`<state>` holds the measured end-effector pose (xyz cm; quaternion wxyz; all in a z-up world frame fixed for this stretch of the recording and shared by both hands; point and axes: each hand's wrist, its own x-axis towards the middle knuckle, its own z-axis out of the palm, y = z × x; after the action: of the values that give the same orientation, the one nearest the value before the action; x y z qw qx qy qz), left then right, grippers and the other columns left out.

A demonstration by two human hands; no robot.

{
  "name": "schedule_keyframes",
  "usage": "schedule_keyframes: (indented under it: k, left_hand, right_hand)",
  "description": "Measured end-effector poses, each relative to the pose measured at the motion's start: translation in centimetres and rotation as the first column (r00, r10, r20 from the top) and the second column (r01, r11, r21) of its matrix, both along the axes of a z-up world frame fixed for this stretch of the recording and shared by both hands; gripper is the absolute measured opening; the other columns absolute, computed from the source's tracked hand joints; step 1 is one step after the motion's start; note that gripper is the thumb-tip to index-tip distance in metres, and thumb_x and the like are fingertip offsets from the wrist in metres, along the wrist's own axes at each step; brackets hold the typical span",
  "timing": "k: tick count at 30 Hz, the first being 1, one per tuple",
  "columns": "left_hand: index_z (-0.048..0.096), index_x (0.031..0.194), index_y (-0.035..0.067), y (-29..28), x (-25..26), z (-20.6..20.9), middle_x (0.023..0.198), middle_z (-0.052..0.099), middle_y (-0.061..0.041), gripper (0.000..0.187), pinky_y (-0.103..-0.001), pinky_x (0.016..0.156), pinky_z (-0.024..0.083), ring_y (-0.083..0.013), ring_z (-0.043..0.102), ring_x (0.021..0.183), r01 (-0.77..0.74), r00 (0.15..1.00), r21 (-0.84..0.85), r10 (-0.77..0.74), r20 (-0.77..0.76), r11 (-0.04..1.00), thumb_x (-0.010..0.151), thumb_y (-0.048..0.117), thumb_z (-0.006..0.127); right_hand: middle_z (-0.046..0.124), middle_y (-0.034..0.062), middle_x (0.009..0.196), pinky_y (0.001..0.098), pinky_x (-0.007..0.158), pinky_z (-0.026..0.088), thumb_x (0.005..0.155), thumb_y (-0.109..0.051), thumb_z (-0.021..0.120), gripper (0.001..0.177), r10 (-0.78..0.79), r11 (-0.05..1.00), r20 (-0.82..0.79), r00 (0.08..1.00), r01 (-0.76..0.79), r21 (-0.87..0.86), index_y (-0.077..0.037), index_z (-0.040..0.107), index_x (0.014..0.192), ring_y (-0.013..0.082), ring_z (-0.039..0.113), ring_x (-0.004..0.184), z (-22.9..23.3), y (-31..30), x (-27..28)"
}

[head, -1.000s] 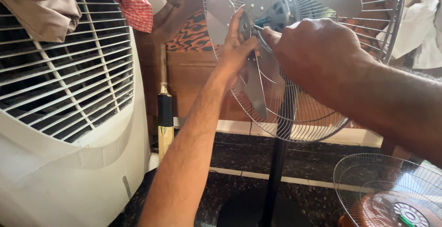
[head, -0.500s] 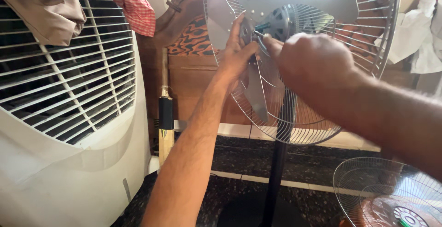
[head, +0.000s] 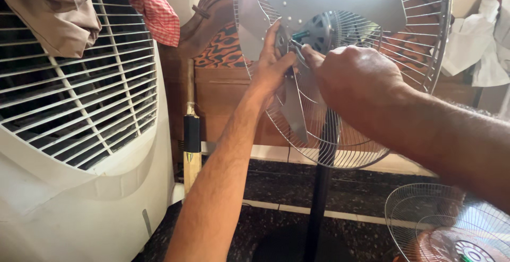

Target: The person uses a screwdriver to loosen and remove the central hub nut on a standing fan, then detaches the fan blades from the motor shaft. The person also adjusts the fan head tilt mechanism.

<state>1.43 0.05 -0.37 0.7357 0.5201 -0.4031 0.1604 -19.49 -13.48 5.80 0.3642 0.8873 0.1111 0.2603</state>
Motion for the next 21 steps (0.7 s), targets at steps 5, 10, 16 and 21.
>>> schedule_keyframes:
  k: [5, 10, 16, 21]
  left_hand:
    - [0.018, 0.165, 0.016, 0.0, 0.0, -0.1, 0.085, 0.057, -0.004, 0.091, -0.028, 0.070, 0.055, -0.0119, 0.060, 0.075, -0.100, 0.995, 0.050, 0.099, 0.023, 0.994, 0.088, 0.002, 0.064]
    - [0.018, 0.164, 0.015, 0.0, -0.4, 0.0, 0.089, 0.061, -0.003, 0.090, -0.027, 0.069, 0.052, -0.0118, 0.059, 0.075, -0.023, 0.999, 0.020, 0.022, 0.039, 1.000, 0.088, 0.002, 0.064]
    - [0.019, 0.164, 0.017, 0.0, -0.5, -0.1, 0.088, 0.059, -0.001, 0.090, -0.026, 0.068, 0.051, -0.0100, 0.058, 0.075, -0.069, 0.997, 0.034, 0.069, 0.018, 0.997, 0.088, 0.002, 0.065]
    - [0.021, 0.165, 0.019, 0.1, -0.6, -0.1, 0.084, 0.053, -0.001, 0.090, -0.026, 0.065, 0.051, -0.0105, 0.058, 0.072, -0.108, 0.994, 0.051, 0.107, 0.011, 0.993, 0.088, 0.002, 0.065]
  right_hand:
    - [0.066, 0.0112, 0.083, 0.0305, 0.057, 0.061, 0.098, -0.009, 0.063, 0.086, -0.029, 0.999, -0.033, 0.999, 0.030, 0.034, -0.011, 0.015, 0.170, 0.0177, 0.070, 0.069, 0.1, -0.4, 0.1]
    - [0.067, 0.0120, 0.080, 0.0326, 0.055, 0.062, 0.093, -0.009, 0.063, 0.081, 0.106, 0.994, 0.079, 0.991, -0.108, 0.024, -0.011, 0.023, 0.163, 0.0210, 0.072, 0.068, -0.1, -1.0, 0.4]
    - [0.068, 0.0128, 0.082, 0.0341, 0.055, 0.063, 0.098, -0.010, 0.057, 0.074, 0.085, 0.991, 0.030, 0.996, -0.088, 0.103, -0.012, 0.023, 0.163, 0.0221, 0.074, 0.070, 0.0, -0.9, 0.4]
    - [0.071, 0.0155, 0.087, 0.0372, 0.060, 0.064, 0.101, -0.007, 0.054, 0.071, 0.061, 0.972, -0.047, 0.997, -0.049, 0.230, -0.012, 0.024, 0.165, 0.0256, 0.075, 0.076, 0.5, -0.2, 0.0]
